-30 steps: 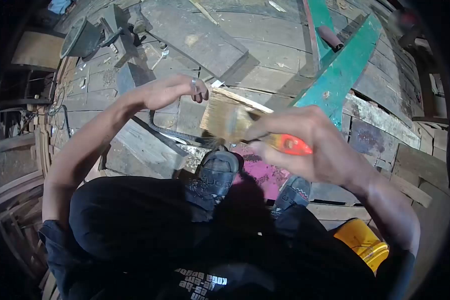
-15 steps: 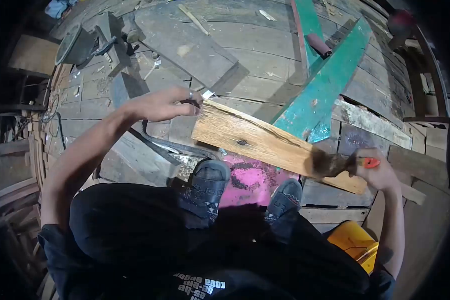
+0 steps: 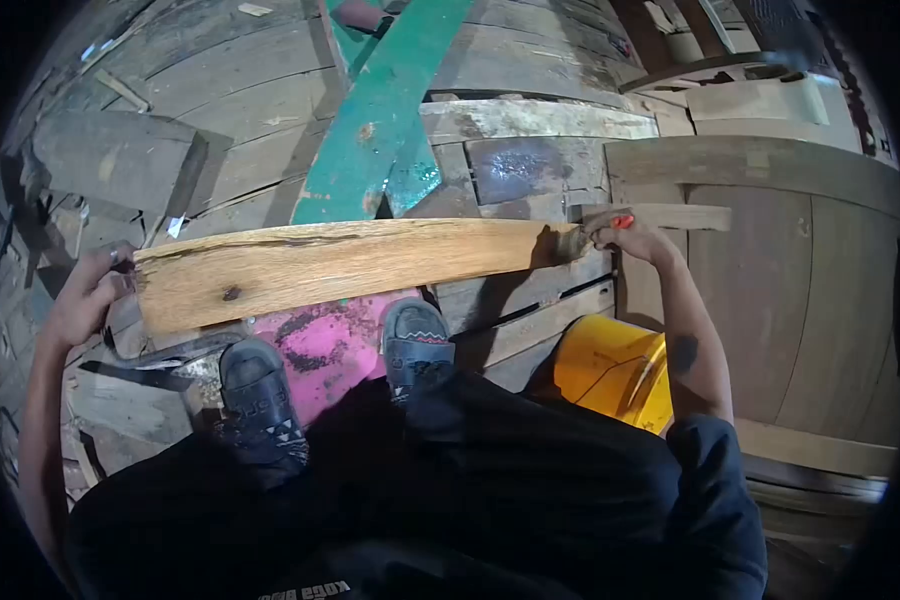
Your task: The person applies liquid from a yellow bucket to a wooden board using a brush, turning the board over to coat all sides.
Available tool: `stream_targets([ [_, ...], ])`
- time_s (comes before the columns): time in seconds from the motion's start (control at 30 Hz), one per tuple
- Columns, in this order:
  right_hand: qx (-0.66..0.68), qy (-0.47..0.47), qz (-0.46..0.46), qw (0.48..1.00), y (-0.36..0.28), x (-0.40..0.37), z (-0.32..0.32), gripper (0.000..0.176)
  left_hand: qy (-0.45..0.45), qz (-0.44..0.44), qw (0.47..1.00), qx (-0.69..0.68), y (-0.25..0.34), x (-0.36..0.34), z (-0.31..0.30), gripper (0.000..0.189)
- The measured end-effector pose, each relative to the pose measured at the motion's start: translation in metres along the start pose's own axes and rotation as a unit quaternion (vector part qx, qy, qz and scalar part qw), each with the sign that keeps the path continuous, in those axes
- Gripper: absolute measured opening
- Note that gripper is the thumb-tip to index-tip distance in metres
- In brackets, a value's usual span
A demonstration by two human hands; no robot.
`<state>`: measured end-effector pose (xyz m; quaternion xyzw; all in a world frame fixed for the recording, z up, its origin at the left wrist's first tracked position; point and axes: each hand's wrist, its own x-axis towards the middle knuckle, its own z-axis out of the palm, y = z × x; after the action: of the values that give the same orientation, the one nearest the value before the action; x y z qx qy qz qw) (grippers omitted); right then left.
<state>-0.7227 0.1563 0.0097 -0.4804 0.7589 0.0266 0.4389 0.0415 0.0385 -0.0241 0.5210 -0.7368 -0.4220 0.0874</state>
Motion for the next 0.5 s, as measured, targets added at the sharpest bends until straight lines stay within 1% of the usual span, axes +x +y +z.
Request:
stream_targets([
  [0.07,-0.015,0.018,-0.009,1.0,0.007,-0.004,0.0,0.024,-0.115,-0.023,0.993,-0.009,0.019,0.009,-0.01,0.041],
  [0.13,-0.055,0.059,-0.049,0.996,0.015,-0.006,0.003,0.026,-0.12,-0.014,0.993,-0.009,0.019,0.011,-0.009,0.04],
  [0.17,-0.054,0.062,-0.049,0.995,0.017,-0.007,0.002,0.026,-0.121,-0.007,0.993,-0.011,0.019,0.011,-0.009,0.038],
  [0.23,-0.132,0.084,0.017,0.987,0.021,-0.006,0.0,0.03,-0.125,-0.009,0.992,-0.011,0.025,0.009,-0.01,0.037],
  [0.27,-0.181,0.101,-0.026,0.978,0.024,-0.005,0.002,0.033,-0.112,-0.015,0.994,-0.008,0.018,0.006,-0.008,0.038],
  [0.3,-0.18,0.104,-0.027,0.978,0.028,-0.001,0.004,0.033,-0.099,-0.02,0.995,-0.004,0.016,0.006,-0.008,0.039],
  [0.33,-0.195,0.104,-0.025,0.975,0.032,0.003,0.006,0.033,-0.126,-0.038,0.991,0.002,0.024,0.007,-0.011,0.042],
  [0.37,-0.209,0.103,-0.022,0.972,0.036,0.006,0.006,0.033,-0.126,-0.036,0.991,0.003,0.023,0.007,-0.01,0.042],
  [0.43,-0.197,0.112,-0.03,0.974,0.029,0.006,0.008,0.032,-0.088,-0.017,0.994,0.062,0.015,0.003,-0.006,0.047],
  [0.5,-0.173,0.126,-0.048,0.976,0.019,0.009,0.011,0.031,-0.102,-0.02,0.992,0.066,0.015,0.004,-0.005,0.048],
])
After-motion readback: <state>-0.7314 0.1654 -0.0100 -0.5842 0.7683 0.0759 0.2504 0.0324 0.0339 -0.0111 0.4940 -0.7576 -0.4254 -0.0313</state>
